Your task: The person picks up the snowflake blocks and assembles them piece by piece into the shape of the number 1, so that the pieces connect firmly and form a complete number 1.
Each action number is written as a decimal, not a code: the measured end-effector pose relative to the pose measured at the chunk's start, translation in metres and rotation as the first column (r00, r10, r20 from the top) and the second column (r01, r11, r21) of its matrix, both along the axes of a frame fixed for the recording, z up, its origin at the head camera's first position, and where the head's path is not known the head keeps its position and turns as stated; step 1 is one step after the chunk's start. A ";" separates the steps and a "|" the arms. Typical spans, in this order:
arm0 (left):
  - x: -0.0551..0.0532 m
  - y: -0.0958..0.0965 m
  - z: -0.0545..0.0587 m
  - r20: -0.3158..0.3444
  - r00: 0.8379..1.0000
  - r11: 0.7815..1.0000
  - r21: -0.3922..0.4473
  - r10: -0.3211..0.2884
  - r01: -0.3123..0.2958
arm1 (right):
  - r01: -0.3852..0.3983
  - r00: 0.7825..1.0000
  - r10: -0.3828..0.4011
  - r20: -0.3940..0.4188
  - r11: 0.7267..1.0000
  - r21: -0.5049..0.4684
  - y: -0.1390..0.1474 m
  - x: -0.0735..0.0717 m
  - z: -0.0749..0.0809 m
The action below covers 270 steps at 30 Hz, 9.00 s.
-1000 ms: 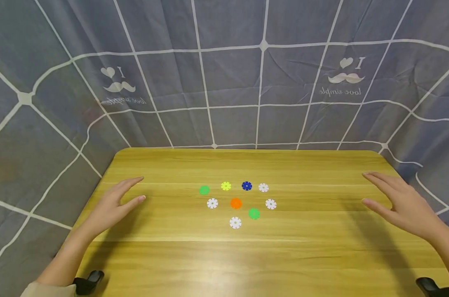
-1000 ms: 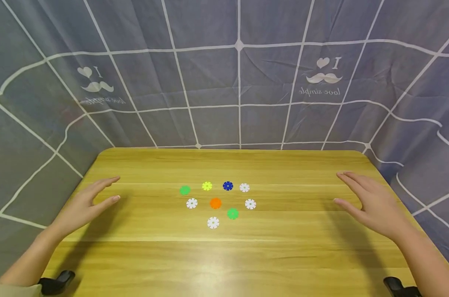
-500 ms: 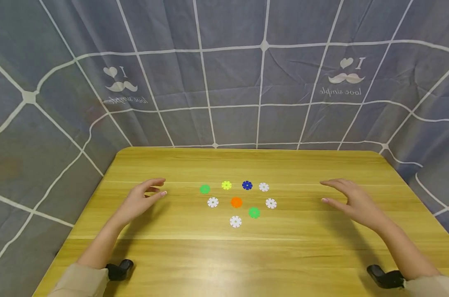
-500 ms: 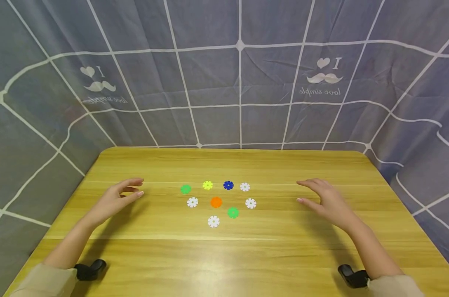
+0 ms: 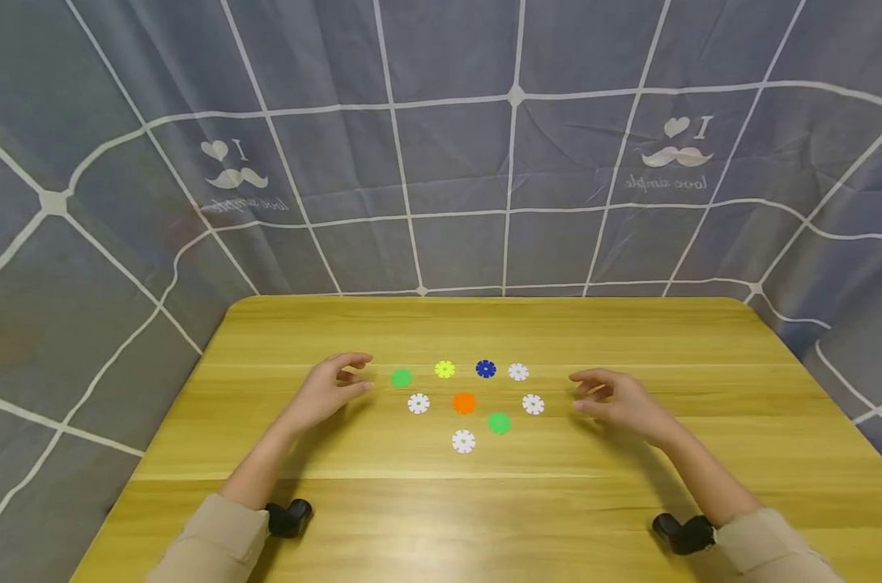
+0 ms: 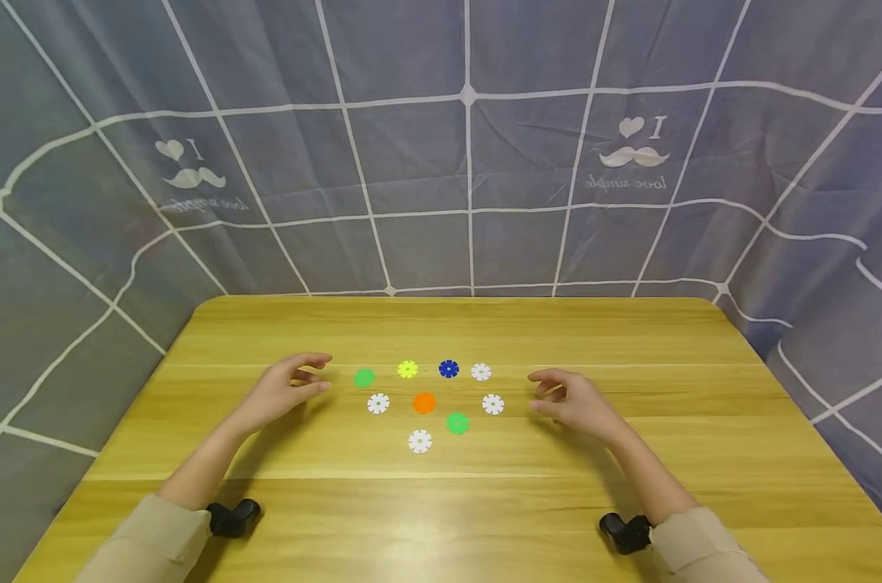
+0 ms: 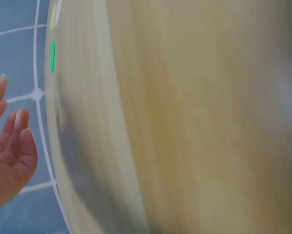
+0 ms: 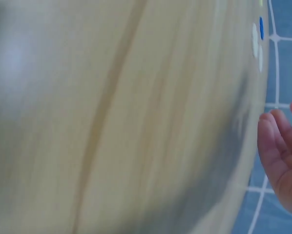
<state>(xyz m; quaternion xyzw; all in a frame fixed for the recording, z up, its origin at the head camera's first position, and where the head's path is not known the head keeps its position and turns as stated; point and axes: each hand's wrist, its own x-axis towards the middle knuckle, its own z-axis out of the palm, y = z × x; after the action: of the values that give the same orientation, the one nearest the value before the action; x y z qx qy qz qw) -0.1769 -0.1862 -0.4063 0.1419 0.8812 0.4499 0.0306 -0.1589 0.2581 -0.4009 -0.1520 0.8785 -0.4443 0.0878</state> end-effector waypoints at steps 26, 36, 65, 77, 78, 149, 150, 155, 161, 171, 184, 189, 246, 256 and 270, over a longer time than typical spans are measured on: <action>-0.033 0.054 -0.014 0.013 1.000 0.993 -0.120 0.026 -0.025 | 0.074 0.993 -0.082 0.079 0.992 0.101 -0.053 -0.027 -0.020; -0.034 0.060 -0.009 0.101 0.992 0.980 -0.189 0.075 -0.055 | 0.087 0.991 -0.102 0.083 0.981 0.174 -0.061 -0.028 -0.018; -0.039 0.065 -0.006 0.065 0.997 0.970 -0.242 0.051 -0.034 | 0.014 0.997 -0.019 0.077 0.998 0.062 -0.064 -0.025 -0.019; -0.034 0.064 -0.007 0.028 0.997 0.975 -0.212 0.074 -0.066 | 0.009 0.983 0.002 0.185 0.998 -0.056 -0.056 -0.024 -0.016; -0.033 0.064 -0.008 0.034 0.997 0.977 -0.201 0.076 -0.068 | 0.006 0.981 0.006 0.194 0.998 -0.062 -0.055 -0.023 -0.016; 0.076 0.128 0.039 0.494 0.857 0.761 0.610 -0.148 -0.220 | -0.214 0.957 0.151 -0.249 0.945 -0.249 -0.114 0.039 0.036; 0.077 0.129 0.039 0.496 0.857 0.764 0.605 -0.143 -0.223 | -0.222 0.948 0.153 -0.280 0.947 -0.233 -0.114 0.040 0.036; 0.078 0.133 0.042 0.499 0.856 0.761 0.605 -0.135 -0.233 | -0.260 0.911 0.170 -0.375 0.944 -0.203 -0.115 0.041 0.037; 0.077 0.133 0.050 0.490 0.859 0.751 0.621 -0.145 -0.227 | -0.305 0.883 0.188 -0.431 0.927 -0.219 -0.115 0.040 0.042; 0.076 0.128 0.053 0.489 0.857 0.777 0.599 -0.161 -0.196 | -0.361 0.807 0.193 -0.557 0.909 -0.207 -0.123 0.043 0.040; 0.080 0.120 0.047 0.516 0.825 0.732 0.651 -0.231 -0.202 | -0.343 0.891 0.225 -0.395 0.903 -0.260 -0.122 0.036 0.041; 0.080 0.117 0.043 0.520 0.819 0.743 0.643 -0.243 -0.188 | -0.349 0.909 0.261 -0.325 0.903 -0.250 -0.116 0.031 0.041; 0.080 0.116 0.019 0.505 0.794 0.734 0.670 -0.339 -0.112 | -0.009 0.982 0.043 0.183 0.983 -0.183 -0.086 0.006 -0.004; 0.082 0.114 0.015 0.512 0.794 0.730 0.671 -0.328 -0.131 | 0.063 0.980 -0.046 0.191 0.994 -0.085 -0.094 -0.003 -0.020; 0.083 0.116 0.016 0.511 0.790 0.730 0.672 -0.338 -0.123 | 0.108 0.991 -0.121 0.064 0.979 0.172 -0.117 -0.002 -0.018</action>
<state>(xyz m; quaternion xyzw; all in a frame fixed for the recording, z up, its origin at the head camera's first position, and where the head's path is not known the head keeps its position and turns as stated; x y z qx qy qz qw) -0.0937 -0.0700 -0.3905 0.0462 0.5890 0.7555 0.2832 -0.1607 0.1411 -0.4191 -0.0766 0.9164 -0.3781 0.1072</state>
